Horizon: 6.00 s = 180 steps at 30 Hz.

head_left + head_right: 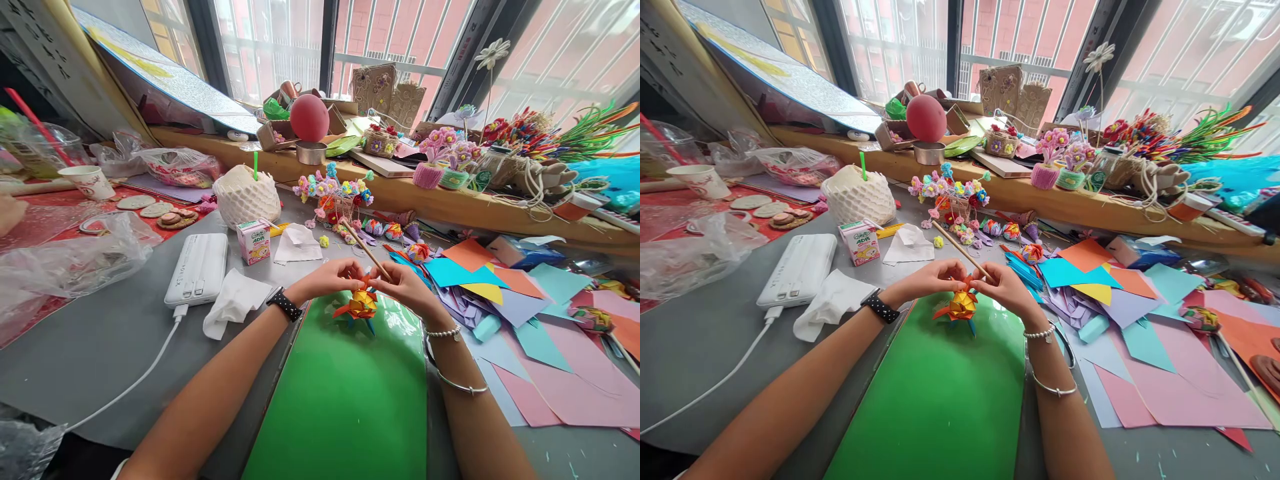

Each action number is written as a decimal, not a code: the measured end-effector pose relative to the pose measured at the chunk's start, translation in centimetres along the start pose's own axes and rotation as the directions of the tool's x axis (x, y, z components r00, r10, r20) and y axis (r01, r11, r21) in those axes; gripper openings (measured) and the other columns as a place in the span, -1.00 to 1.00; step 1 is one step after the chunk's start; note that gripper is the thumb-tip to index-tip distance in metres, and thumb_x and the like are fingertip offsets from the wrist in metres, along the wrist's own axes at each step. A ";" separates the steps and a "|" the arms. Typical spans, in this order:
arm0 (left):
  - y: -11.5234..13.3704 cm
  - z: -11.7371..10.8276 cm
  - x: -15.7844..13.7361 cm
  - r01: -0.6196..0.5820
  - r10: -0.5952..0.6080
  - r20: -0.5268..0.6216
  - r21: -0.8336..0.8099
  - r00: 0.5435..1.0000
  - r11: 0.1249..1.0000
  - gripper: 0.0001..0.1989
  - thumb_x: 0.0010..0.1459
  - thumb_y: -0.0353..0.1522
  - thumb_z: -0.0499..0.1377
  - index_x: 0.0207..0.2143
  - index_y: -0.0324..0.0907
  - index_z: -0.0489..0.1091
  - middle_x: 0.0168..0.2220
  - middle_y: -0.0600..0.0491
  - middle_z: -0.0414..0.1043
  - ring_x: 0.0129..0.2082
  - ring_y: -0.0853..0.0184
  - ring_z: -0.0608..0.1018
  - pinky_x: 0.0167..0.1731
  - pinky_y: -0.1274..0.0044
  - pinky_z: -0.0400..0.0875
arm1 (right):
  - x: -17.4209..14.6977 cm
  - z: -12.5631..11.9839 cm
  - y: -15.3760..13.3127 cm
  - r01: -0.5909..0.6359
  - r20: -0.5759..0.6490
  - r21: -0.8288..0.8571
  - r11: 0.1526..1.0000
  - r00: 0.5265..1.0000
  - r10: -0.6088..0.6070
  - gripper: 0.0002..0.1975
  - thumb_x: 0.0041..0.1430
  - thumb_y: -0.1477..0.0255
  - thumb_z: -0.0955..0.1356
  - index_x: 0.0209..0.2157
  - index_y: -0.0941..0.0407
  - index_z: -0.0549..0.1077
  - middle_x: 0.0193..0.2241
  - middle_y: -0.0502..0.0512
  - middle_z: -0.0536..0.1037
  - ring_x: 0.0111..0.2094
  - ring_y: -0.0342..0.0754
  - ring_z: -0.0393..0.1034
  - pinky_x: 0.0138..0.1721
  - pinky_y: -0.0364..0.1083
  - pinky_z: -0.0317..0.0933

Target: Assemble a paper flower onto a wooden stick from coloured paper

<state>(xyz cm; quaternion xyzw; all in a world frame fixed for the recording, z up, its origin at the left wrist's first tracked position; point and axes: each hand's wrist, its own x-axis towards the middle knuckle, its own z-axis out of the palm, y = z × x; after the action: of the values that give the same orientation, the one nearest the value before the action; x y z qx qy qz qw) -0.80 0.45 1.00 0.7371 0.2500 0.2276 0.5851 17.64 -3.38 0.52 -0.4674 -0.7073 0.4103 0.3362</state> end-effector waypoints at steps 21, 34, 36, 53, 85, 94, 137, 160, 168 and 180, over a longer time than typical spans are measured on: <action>0.0 0.1 -0.1 0.005 0.009 -0.076 0.180 0.997 0.984 -0.87 -0.07 -0.37 0.11 -0.44 -0.24 0.23 -0.50 0.13 0.27 -0.49 0.48 0.34 -0.49 0.63 0.24 | 0.4 0.7 -0.3 -0.023 -0.091 -0.143 0.989 0.996 0.010 -0.79 -0.06 0.30 0.30 -0.55 0.15 0.25 -0.68 -0.13 0.18 -0.65 -0.26 -0.08 -0.65 -0.22 -0.16; 0.2 0.1 -0.1 -0.020 0.036 -0.102 0.154 0.994 0.988 -0.82 -0.05 -0.32 0.12 -0.39 -0.26 0.27 -0.40 0.05 0.35 -0.37 0.41 0.41 -0.37 0.57 0.30 | 0.1 0.3 -0.6 -0.011 -0.068 -0.103 0.995 0.998 0.004 -0.80 -0.05 0.32 0.30 -0.53 0.15 0.23 -0.61 -0.09 0.25 -0.63 -0.26 -0.04 -0.64 -0.23 -0.11; 0.2 0.1 -0.1 -0.012 0.028 -0.103 0.156 0.994 0.988 -0.83 -0.05 -0.33 0.12 -0.40 -0.26 0.26 -0.41 0.06 0.34 -0.39 0.42 0.41 -0.38 0.57 0.30 | 0.1 0.3 -0.6 -0.005 -0.068 -0.119 0.993 0.998 -0.003 -0.81 -0.04 0.33 0.30 -0.52 0.16 0.25 -0.62 -0.10 0.23 -0.63 -0.26 -0.03 -0.63 -0.22 -0.11; 0.1 0.1 -0.1 -0.027 0.074 -0.134 0.320 0.988 0.947 -0.83 -0.01 -0.32 0.08 -0.39 -0.26 0.28 -0.42 0.06 0.37 -0.41 0.43 0.43 -0.37 0.58 0.34 | 0.1 0.6 -0.9 0.011 -0.115 -0.252 0.968 0.992 -0.041 -0.84 -0.05 0.42 0.28 -0.57 0.14 0.18 -0.65 -0.12 0.16 -0.62 -0.25 -0.06 -0.63 -0.23 -0.13; 0.1 0.1 0.1 0.038 -0.009 -0.102 0.285 0.995 0.958 -0.77 -0.02 -0.27 0.09 -0.39 -0.29 0.31 -0.42 0.04 0.38 -0.43 0.42 0.41 -0.45 0.61 0.29 | -0.2 0.4 -1.7 0.065 -0.132 -0.351 0.934 0.984 -0.118 -0.86 -0.02 0.44 0.28 -0.57 0.15 0.24 -0.71 -0.15 0.07 -0.65 -0.26 -0.11 -0.65 -0.24 -0.19; 0.1 -0.3 0.1 0.116 -0.103 -0.071 0.213 0.992 0.970 -0.76 -0.08 -0.27 0.12 -0.42 -0.30 0.34 -0.42 0.03 0.40 -0.41 0.40 0.42 -0.41 0.60 0.29 | -0.1 0.4 -1.5 0.072 -0.111 -0.352 0.933 0.987 -0.118 -0.86 0.00 0.40 0.27 -0.55 0.15 0.26 -0.69 -0.13 0.11 -0.64 -0.26 -0.09 -0.64 -0.23 -0.18; -0.4 0.4 0.4 0.166 -0.177 -0.050 -0.167 0.983 0.972 -0.50 -0.03 -0.16 0.11 -0.07 -0.23 0.18 -0.18 -0.12 0.38 -0.26 0.32 0.47 -0.37 0.55 0.31 | 0.0 0.3 -0.6 0.008 -0.435 -0.291 0.957 0.890 -0.140 -0.82 0.03 0.31 0.28 -0.50 0.13 0.28 -0.63 -0.04 0.33 -0.63 -0.22 0.11 -0.59 -0.20 0.00; -0.3 0.4 0.2 0.187 -0.193 -0.001 -0.243 0.981 0.952 -0.57 -0.08 -0.28 0.19 -0.13 -0.27 0.31 -0.29 -0.07 0.44 -0.35 0.38 0.47 -0.31 0.54 0.30 | 0.1 -0.2 -0.8 -0.044 -0.263 -0.264 0.963 0.964 -0.028 -0.76 -0.01 0.36 0.30 -0.33 0.18 0.50 -0.43 0.11 0.55 -0.47 -0.07 0.36 -0.47 -0.14 0.17; -0.1 0.6 0.1 0.225 -0.235 -0.019 -0.220 0.972 0.949 -0.59 -0.08 -0.22 0.17 -0.20 -0.29 0.36 -0.35 -0.05 0.46 -0.41 0.40 0.46 -0.43 0.59 0.24 | 0.3 0.4 -1.1 -0.061 -0.304 -0.481 0.875 0.947 -0.101 -0.85 -0.03 0.44 0.28 -0.47 0.19 0.48 -0.62 0.00 0.42 -0.61 -0.20 0.15 -0.57 -0.21 0.00; 0.7 0.5 -0.2 0.281 -0.296 -0.040 -0.210 0.954 0.936 -0.57 -0.07 -0.19 0.15 -0.15 -0.23 0.34 -0.31 -0.04 0.45 -0.36 0.36 0.47 -0.43 0.59 0.20 | -0.4 -0.1 -1.9 -0.015 -0.257 -0.437 0.899 0.960 -0.108 -0.66 0.06 0.29 0.22 -0.49 0.21 0.51 -0.73 -0.05 0.25 -0.67 -0.25 -0.06 -0.66 -0.21 -0.19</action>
<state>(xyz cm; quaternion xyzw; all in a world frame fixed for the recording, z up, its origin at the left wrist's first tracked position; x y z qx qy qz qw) -0.56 -0.23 1.54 0.6207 0.3517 0.1895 0.6747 17.13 -4.12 2.25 -0.5656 -0.7384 0.1651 0.3280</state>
